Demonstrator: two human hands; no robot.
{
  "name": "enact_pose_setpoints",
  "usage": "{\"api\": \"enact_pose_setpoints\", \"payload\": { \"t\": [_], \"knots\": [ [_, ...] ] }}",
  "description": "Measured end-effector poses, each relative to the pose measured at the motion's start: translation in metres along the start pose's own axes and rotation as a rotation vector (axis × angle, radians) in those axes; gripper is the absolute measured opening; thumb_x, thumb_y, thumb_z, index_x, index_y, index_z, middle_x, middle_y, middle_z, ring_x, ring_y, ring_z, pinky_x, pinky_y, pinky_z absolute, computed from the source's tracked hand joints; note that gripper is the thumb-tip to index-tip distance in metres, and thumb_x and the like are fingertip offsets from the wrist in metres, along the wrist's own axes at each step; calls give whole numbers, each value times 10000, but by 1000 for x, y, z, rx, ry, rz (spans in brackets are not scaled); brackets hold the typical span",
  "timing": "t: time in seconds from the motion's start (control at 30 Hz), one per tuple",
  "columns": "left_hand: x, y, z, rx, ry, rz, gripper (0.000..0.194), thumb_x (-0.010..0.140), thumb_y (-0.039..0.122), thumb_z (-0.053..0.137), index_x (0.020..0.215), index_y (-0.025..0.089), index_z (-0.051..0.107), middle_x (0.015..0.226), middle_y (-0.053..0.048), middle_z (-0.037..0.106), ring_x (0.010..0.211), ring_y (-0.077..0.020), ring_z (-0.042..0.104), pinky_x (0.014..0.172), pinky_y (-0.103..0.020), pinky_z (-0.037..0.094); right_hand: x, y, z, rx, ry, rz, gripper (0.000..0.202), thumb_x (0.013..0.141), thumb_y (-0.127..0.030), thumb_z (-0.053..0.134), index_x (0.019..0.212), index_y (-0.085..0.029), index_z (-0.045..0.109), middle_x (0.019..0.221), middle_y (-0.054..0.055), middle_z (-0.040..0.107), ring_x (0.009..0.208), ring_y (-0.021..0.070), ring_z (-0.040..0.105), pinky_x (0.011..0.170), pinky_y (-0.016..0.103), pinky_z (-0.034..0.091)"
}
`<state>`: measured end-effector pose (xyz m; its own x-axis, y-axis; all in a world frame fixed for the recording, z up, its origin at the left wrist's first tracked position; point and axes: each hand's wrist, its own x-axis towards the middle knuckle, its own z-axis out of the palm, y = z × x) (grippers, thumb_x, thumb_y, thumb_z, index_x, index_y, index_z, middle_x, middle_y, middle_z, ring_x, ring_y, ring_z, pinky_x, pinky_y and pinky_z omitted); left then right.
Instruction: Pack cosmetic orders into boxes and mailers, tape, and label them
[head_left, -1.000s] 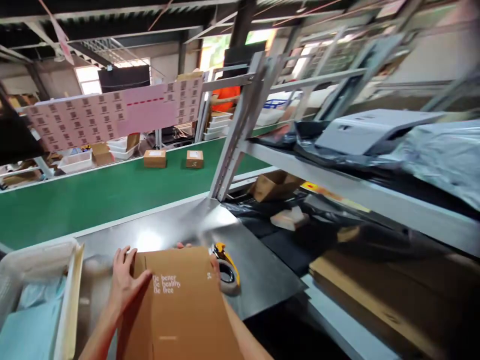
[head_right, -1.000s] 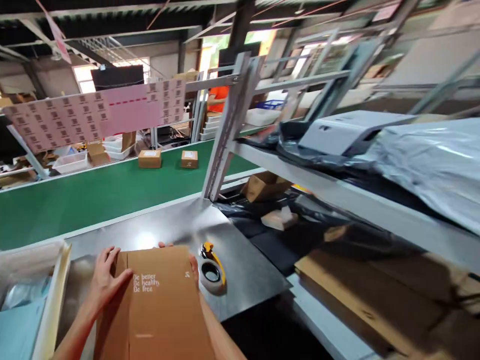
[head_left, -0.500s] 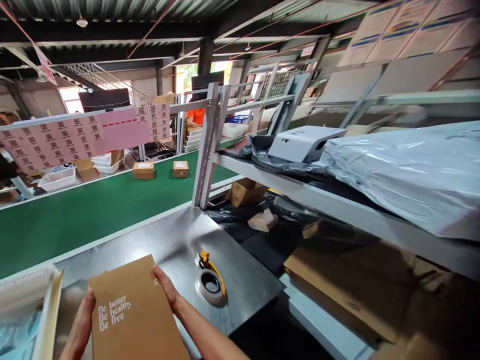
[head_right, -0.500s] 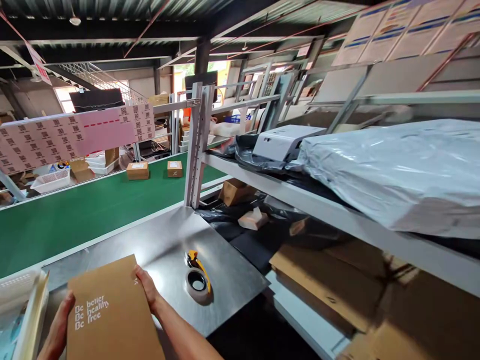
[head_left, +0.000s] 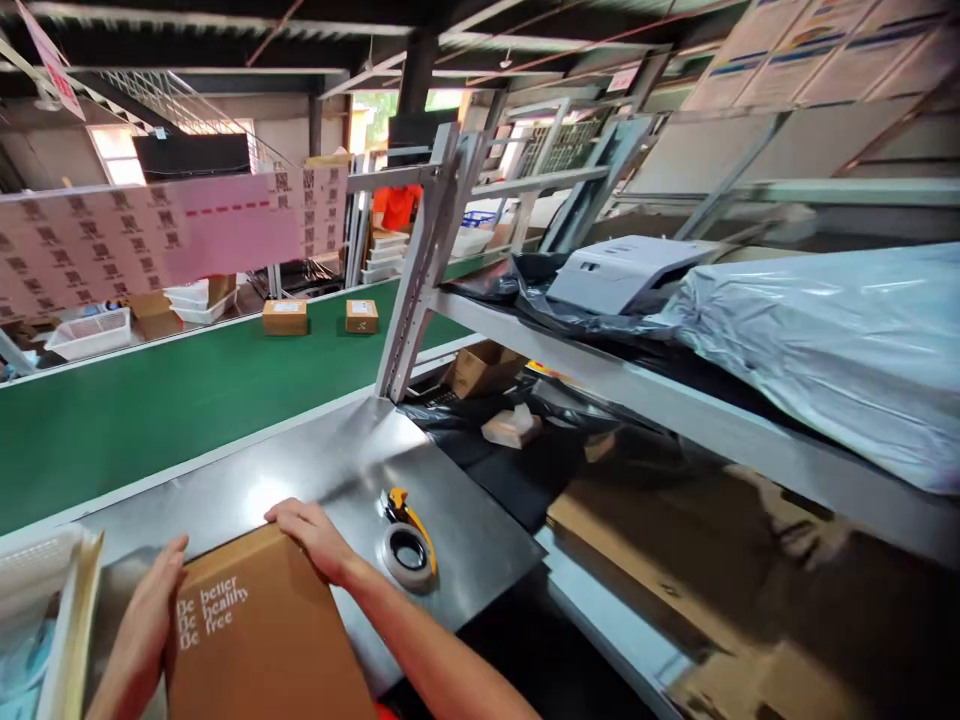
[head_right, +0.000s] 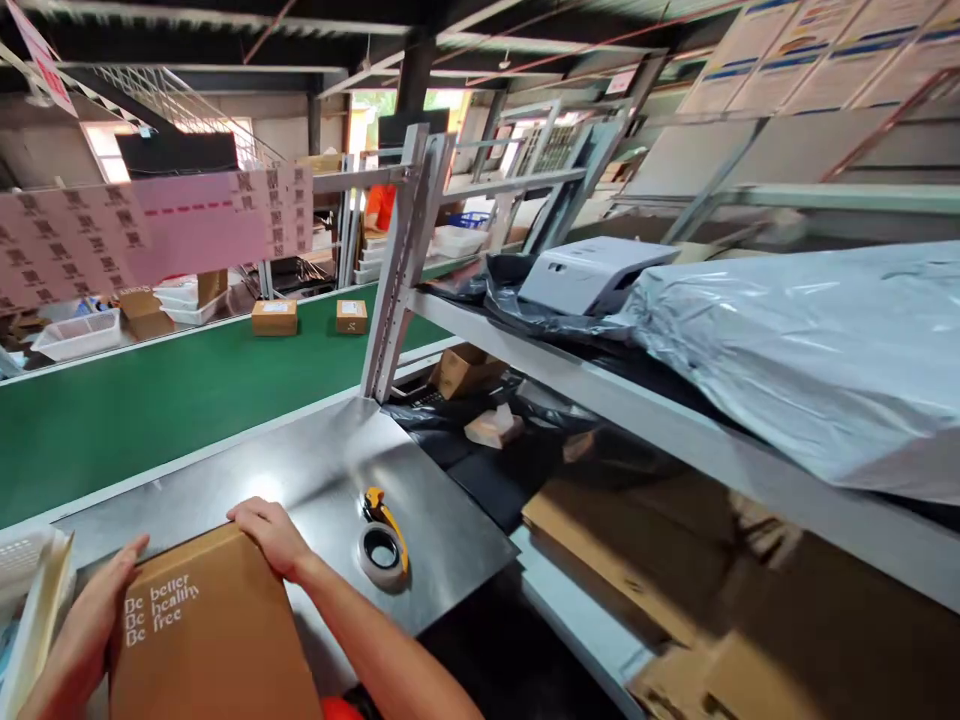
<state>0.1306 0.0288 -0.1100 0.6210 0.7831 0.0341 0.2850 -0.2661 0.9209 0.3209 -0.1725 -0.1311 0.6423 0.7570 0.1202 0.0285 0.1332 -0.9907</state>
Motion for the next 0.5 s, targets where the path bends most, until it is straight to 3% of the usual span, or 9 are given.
{"api": "enact_pose_setpoints", "payload": {
  "t": [0.07, 0.13, 0.2, 0.3, 0.37, 0.4, 0.5],
  "knots": [
    [6, -6, 8, 1, -29, 28, 486, 926, 534, 559, 1262, 241, 751, 1435, -76, 673, 1425, -343, 537, 1258, -555, 341, 6, 6, -5, -138, 29, -162, 319, 914, -397, 544, 1059, -237, 779, 1160, 58, 721, 1131, 266, 638, 1065, 443, 460],
    [4, -21, 21, 2, -36, 214, 498, 941, 519, 544, 1334, 261, 708, 1511, -44, 612, 1470, -317, 486, 1298, -507, 283, 2, 30, -8, -257, 48, -373, 418, 905, -396, 543, 1248, -229, 713, 1276, 95, 674, 1193, 274, 623, 1078, 451, 471],
    [-10, -47, 34, 4, -28, 375, 467, 956, 471, 541, 1377, 321, 678, 1567, 1, 556, 1499, -301, 447, 1315, -487, 256, -14, 68, -7, -375, 39, -554, 557, 892, -389, 543, 1426, -238, 587, 1386, 126, 619, 1293, 301, 578, 1127, 497, 450],
    [-38, -94, 40, 5, -28, 411, 424, 956, 400, 559, 1361, 463, 667, 1582, 91, 526, 1531, -291, 391, 1329, -502, 212, -54, 128, -3, -505, -61, -672, 678, 900, -385, 546, 1558, -276, 424, 1478, 135, 580, 1433, 347, 483, 1208, 610, 350],
    [-51, -120, 35, 16, -47, 338, 412, 927, 402, 604, 1321, 482, 693, 1585, 97, 518, 1520, -312, 406, 1319, -517, 228, -78, 152, -11, -553, -93, -640, 717, 900, -420, 570, 1581, -293, 385, 1531, 132, 550, 1470, 370, 449, 1229, 664, 286],
    [-55, -129, 32, 34, -69, 287, 403, 908, 416, 630, 1300, 459, 716, 1588, 77, 518, 1507, -324, 425, 1307, -511, 260, -86, 158, -22, -572, -31, -574, 705, 895, -432, 580, 1565, -292, 412, 1543, 132, 542, 1473, 376, 445, 1237, 675, 260],
    [-54, -139, 26, 110, -151, 211, 391, 907, 453, 632, 1263, 355, 760, 1580, -12, 535, 1468, -322, 484, 1252, -461, 383, -87, 155, -77, -717, 462, -58, 549, 878, -414, 569, 1402, -252, 577, 1511, 145, 564, 1491, 364, 417, 1251, 647, 242]
  ]
}}
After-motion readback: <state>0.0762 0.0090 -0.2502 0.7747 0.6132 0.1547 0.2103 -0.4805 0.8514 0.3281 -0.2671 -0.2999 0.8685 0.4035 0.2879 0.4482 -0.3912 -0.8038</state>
